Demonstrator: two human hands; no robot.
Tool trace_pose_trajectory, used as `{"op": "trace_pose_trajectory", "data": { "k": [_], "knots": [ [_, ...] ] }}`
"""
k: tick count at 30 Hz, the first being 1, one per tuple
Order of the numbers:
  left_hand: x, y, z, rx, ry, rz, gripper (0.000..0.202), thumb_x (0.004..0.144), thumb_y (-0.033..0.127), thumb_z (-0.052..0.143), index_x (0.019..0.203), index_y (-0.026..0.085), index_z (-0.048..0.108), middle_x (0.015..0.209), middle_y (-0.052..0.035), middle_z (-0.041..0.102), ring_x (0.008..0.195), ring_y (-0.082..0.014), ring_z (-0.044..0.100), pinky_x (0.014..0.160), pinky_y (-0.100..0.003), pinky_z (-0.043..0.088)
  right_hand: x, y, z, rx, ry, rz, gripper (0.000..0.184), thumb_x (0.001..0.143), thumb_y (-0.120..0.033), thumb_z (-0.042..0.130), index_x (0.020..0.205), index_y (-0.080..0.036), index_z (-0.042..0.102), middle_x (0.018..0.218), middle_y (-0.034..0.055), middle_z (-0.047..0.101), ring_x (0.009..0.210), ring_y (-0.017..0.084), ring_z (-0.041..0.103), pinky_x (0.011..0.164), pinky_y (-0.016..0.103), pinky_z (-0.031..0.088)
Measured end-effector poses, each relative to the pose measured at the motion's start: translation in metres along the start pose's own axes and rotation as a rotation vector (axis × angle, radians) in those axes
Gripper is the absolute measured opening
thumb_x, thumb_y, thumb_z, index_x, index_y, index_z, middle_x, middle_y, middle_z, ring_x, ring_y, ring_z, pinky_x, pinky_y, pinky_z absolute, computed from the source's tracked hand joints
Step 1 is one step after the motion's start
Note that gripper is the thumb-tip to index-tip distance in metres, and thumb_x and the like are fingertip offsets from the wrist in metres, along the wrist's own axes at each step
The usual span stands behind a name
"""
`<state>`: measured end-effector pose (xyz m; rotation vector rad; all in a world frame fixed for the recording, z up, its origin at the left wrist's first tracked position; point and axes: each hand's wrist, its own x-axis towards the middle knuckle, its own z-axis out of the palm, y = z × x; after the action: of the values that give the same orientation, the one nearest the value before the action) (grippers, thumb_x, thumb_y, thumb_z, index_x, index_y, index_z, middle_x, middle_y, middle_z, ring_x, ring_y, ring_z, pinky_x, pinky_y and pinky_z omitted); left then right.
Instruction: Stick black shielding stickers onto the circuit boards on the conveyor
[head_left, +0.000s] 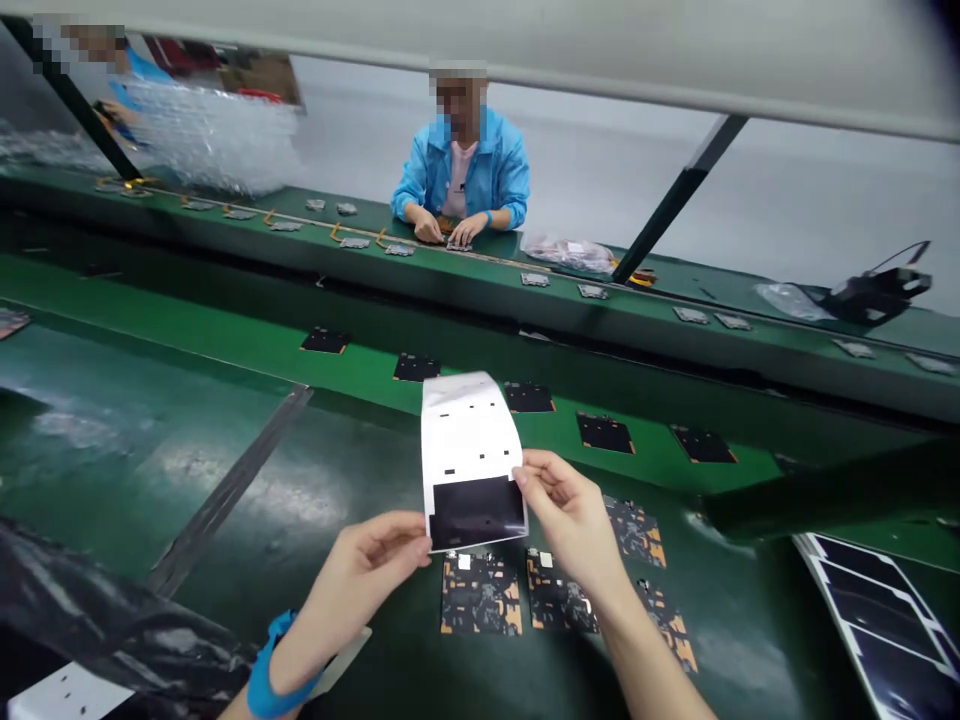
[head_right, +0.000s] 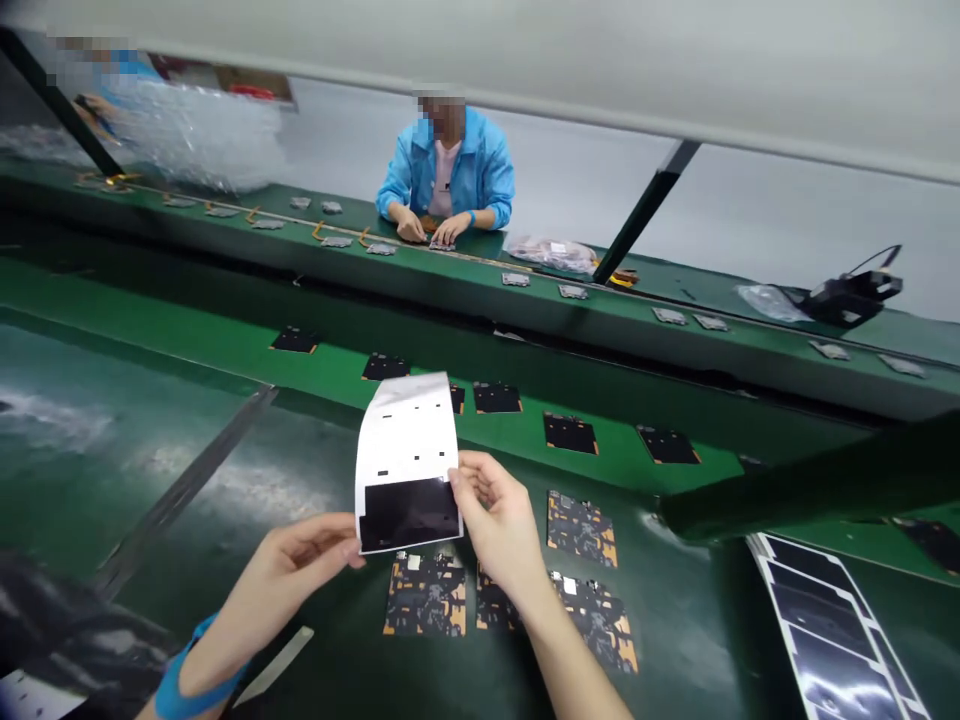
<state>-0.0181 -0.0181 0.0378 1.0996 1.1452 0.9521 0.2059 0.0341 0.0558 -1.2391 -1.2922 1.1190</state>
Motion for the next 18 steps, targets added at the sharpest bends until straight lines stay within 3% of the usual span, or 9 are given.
{"op": "trace_pose_trajectory", "data": {
  "k": [5,13,16,18],
  "knots": [
    [-0.004,-0.006,0.022,-0.165,0.010,-0.040,0.036,0.075,0.039,0.081,0.107,0.024,0.076,0.091,-0.0064,0.076,0.080,-0.0175,0.069,0.077,-0.025,0.058,0.000,0.002,-0.001,0.035,0.042,-0.012,0.027,0.084,-0.043,0.066,0.093,-0.018,0.069,0.088,0.0078,0.075,0.080,0.021,0.070,0.076,0.032,0.057],
    [-0.007,-0.014,0.031,-0.167,0.066,0.025,0.034,0.078,0.035,0.079,0.110,0.025,0.074,0.086,-0.0026,0.074,0.077,-0.0152,0.068,0.076,-0.023,0.057,0.003,0.006,-0.007,0.011,0.017,-0.054,0.026,0.089,-0.039,0.061,0.100,-0.017,0.068,0.091,0.0076,0.075,0.082,0.020,0.070,0.073,0.030,0.055],
    [-0.009,-0.015,0.038,-0.181,0.169,0.065,0.041,0.076,0.034,0.081,0.114,0.024,0.068,0.072,0.0021,0.067,0.072,-0.0122,0.064,0.075,-0.019,0.053,0.002,0.008,-0.008,-0.127,0.018,-0.097,0.026,0.094,-0.035,0.055,0.108,-0.018,0.067,0.093,0.0077,0.074,0.083,0.021,0.069,0.072,0.032,0.055],
    [-0.009,-0.016,0.043,-0.220,0.242,0.074,0.050,0.075,0.033,0.082,0.119,0.025,0.059,0.068,0.0056,0.063,0.070,-0.0106,0.062,0.074,-0.018,0.051,-0.005,0.004,-0.008,-0.341,0.114,-0.253,0.023,0.096,-0.029,0.052,0.112,-0.022,0.067,0.099,0.0075,0.072,0.091,0.022,0.067,0.078,0.036,0.055]
  ]
}}
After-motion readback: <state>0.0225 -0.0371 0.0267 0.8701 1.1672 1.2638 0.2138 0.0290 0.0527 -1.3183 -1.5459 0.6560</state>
